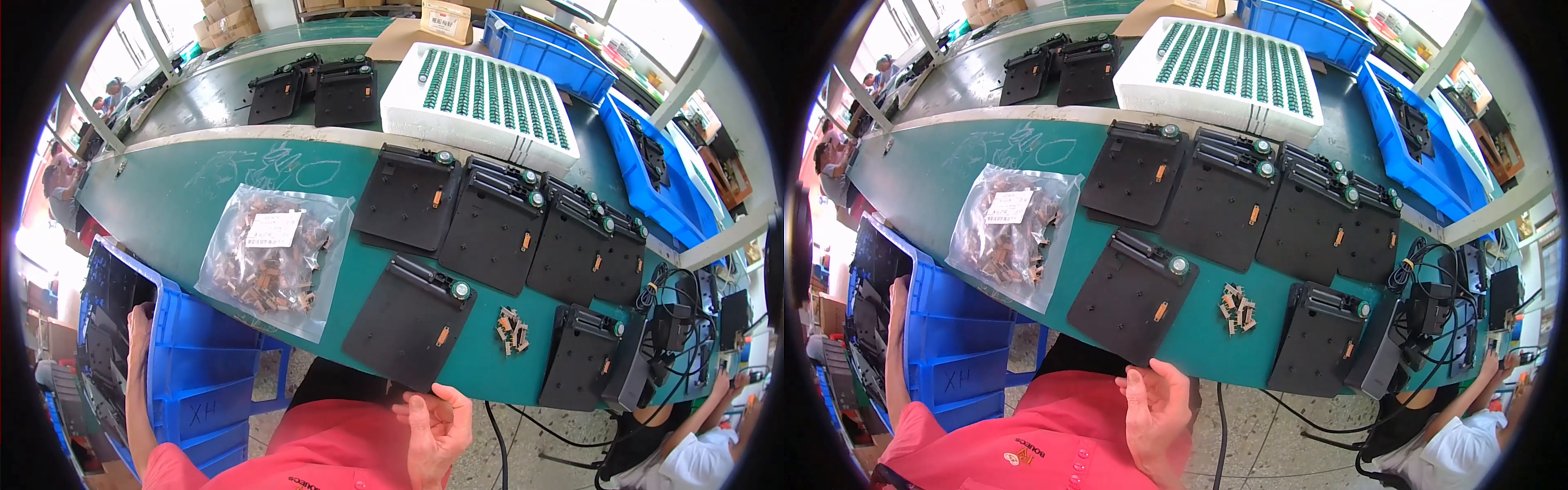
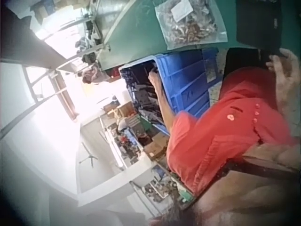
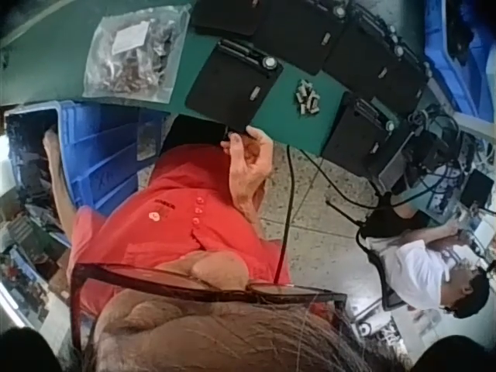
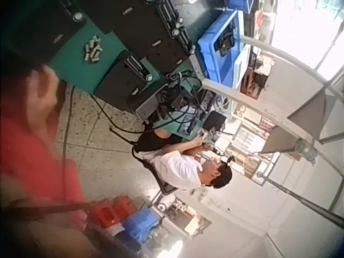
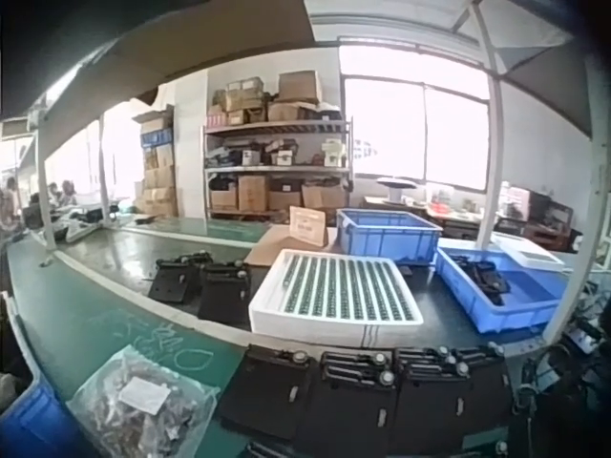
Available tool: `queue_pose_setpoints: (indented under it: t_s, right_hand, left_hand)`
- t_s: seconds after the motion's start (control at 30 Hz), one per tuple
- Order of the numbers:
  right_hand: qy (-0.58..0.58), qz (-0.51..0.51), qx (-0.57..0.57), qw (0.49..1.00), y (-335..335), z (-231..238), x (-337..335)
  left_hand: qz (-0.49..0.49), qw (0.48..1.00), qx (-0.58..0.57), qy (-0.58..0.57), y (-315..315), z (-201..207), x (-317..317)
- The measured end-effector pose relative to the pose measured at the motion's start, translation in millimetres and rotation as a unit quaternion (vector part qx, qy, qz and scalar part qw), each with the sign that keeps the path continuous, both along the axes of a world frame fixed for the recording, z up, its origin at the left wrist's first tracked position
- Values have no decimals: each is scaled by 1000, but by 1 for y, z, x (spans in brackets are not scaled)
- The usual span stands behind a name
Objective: The person assembles small components by hand, inserting green caps and copper connectors into plastic housing on a factory production line.
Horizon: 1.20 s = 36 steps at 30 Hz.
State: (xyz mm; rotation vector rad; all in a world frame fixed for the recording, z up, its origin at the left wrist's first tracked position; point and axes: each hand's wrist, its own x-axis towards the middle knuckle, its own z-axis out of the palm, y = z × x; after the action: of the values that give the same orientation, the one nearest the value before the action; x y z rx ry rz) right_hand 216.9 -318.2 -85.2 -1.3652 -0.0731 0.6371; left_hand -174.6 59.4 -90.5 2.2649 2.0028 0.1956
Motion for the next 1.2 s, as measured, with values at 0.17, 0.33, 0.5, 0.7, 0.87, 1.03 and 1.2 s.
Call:
queue_pose_setpoints:
  t_s: [0.17,0.33,0.5,0.7,0.87,1.03,1.2]
  right_hand:
    - [3,-41,14,999,10,9,7]
    - [-8,-58,5,998,12,9,13]
    - [15,-27,-14,999,12,12,8]
    - [26,-26,-6,999,4,2,17]
    - [36,-16,15,999,4,1,14]
    - [42,-11,22,999,2,-1,16]
    - [75,-13,38,996,-2,3,20]
  left_hand:
    - [-8,1000,-13,4,-3,9,24]
    - [-29,997,48,51,4,32,14]
    - [-114,921,343,-148,-69,116,125]
    - [-409,853,-186,-265,-168,122,277]
    - [-428,831,-284,-213,-195,97,302]
    - [-447,824,-273,-218,-205,85,305]
    - [-442,823,-265,-237,-218,81,306]
